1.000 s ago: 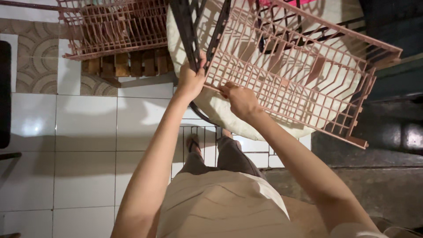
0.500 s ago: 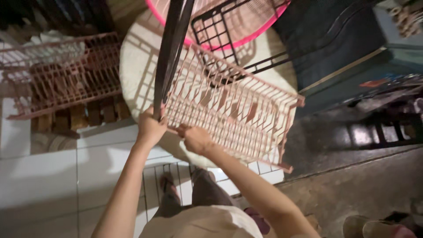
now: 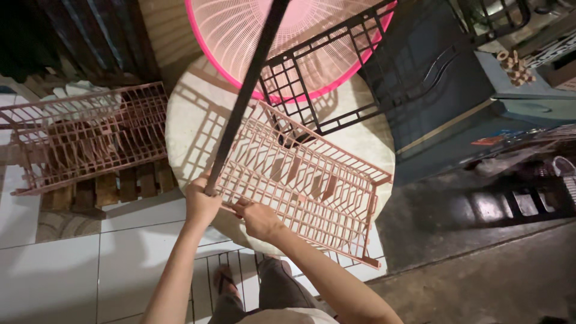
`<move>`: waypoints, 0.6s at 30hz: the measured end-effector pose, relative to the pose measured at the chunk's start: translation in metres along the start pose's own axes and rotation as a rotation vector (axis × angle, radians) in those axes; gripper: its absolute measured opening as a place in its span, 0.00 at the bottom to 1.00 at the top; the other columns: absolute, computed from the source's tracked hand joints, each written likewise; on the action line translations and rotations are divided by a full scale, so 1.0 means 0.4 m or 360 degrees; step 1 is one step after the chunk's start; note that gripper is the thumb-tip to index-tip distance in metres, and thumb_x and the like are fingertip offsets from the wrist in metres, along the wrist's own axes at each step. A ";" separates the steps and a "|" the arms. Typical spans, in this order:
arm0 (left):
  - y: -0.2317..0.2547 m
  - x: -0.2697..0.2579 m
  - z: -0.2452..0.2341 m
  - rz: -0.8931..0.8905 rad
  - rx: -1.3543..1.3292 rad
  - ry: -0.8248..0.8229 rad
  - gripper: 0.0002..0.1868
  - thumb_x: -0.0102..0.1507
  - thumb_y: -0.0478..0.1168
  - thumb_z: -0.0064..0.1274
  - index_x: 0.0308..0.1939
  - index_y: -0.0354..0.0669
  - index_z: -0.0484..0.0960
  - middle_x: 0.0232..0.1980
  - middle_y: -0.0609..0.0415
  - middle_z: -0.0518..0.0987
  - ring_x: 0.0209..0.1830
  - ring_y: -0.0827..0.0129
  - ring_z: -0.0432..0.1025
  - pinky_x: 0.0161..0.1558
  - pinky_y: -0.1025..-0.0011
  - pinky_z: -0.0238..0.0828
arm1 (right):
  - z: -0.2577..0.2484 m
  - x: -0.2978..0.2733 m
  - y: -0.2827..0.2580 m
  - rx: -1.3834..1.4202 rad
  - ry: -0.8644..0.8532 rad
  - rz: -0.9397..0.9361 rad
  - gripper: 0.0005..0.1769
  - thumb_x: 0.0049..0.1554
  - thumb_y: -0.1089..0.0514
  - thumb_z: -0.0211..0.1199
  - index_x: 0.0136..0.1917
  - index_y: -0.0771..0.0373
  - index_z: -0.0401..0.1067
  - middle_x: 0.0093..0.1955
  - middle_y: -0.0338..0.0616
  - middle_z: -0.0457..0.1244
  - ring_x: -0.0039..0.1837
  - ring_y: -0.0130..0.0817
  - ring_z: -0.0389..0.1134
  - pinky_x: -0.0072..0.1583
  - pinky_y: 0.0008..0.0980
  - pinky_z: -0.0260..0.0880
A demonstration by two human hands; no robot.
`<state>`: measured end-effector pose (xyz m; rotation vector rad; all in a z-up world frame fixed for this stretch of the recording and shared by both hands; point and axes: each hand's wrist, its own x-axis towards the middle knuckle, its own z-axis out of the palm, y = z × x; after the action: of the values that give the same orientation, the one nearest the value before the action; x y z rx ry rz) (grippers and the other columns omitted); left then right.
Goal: The person assembles a metal rack by connecting black and pink wireframe panels. They align the panels, insert small fasteners into the joints, and secure each connection by hand. The assembled rack is placed on a cushioned surface in a tiled room.
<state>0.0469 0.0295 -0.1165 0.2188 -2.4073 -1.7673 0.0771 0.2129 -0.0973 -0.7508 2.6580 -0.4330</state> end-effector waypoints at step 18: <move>-0.140 0.084 0.083 -0.0057 0.0061 0.0123 0.19 0.56 0.32 0.52 0.50 0.41 0.86 0.26 0.43 0.81 0.24 0.61 0.78 0.29 0.60 0.74 | -0.169 0.044 0.107 0.0467 0.0147 -0.0102 0.33 0.51 0.62 0.60 0.71 0.55 0.67 0.58 0.54 0.63 0.58 0.55 0.67 0.58 0.50 0.68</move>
<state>0.0090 0.0370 -0.1786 0.3300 -2.3992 -1.6957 0.0168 0.2513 -0.0572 -0.7399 2.5767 -0.8719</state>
